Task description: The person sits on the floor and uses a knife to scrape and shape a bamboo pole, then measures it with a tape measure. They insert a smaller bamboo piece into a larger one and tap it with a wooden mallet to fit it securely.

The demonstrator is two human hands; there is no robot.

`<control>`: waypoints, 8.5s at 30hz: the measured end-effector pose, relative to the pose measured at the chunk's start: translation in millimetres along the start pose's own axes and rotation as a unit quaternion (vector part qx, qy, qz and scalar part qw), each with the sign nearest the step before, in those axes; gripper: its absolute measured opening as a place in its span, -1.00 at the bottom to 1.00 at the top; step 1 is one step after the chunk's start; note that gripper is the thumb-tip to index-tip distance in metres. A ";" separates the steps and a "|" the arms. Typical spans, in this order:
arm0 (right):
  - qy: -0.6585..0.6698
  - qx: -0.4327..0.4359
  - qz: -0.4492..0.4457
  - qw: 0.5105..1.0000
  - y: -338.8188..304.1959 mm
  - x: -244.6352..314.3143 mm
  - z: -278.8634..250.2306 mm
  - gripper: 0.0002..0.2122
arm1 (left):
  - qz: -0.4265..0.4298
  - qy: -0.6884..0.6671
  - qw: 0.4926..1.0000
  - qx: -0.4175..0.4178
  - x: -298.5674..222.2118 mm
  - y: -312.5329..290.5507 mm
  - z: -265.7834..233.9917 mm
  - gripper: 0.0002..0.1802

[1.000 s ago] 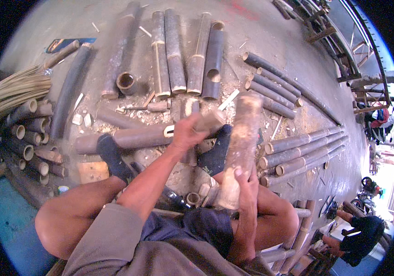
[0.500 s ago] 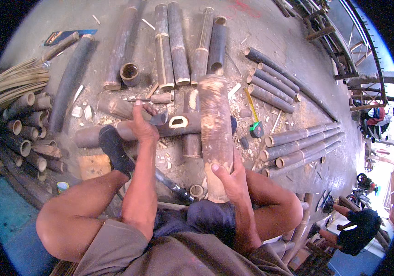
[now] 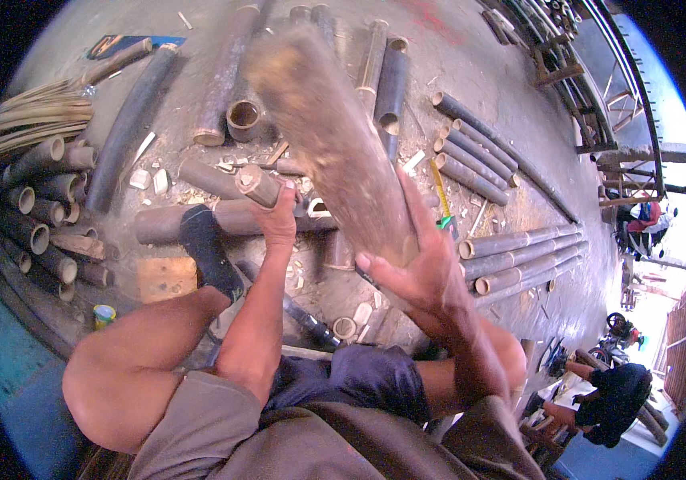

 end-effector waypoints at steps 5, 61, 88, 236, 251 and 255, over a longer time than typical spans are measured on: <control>-0.256 0.086 -0.210 0.940 57.4 54.5 4.3 -0.03 | 0.055 0.076 0.993 0.069 22.1 12.1 -9.9 -0.35; -0.229 0.078 -0.163 0.956 80.1 52.1 -22.9 -0.08 | -0.025 0.266 0.959 0.091 17.3 -27.7 37.4 -0.57; 0.296 -0.356 0.276 0.842 -125.4 -176.7 13.5 -0.26 | 0.186 0.479 0.791 0.330 49.9 -67.8 165.4 -0.48; -0.282 0.067 -0.415 0.862 81.7 152.4 54.2 -0.38 | 0.022 0.110 0.993 -0.040 52.1 -18.5 -50.8 -0.68; -0.349 0.167 -0.438 0.811 101.9 158.7 82.3 -0.30 | 0.056 0.375 0.924 0.057 92.7 1.9 -47.2 -0.48; -0.204 0.035 -0.454 0.867 105.1 184.1 62.8 -0.30 | -0.018 0.238 0.971 0.016 82.7 -8.1 -58.9 -0.45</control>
Point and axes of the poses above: each hand's wrist, its own y-axis towards the middle knuckle, its own z-axis out of the palm, x = y × z, the point moved 9 cm from there along y, towards the middle knuckle, and after that the axes turned 8 degrees about -z, right-handed, at the moved point
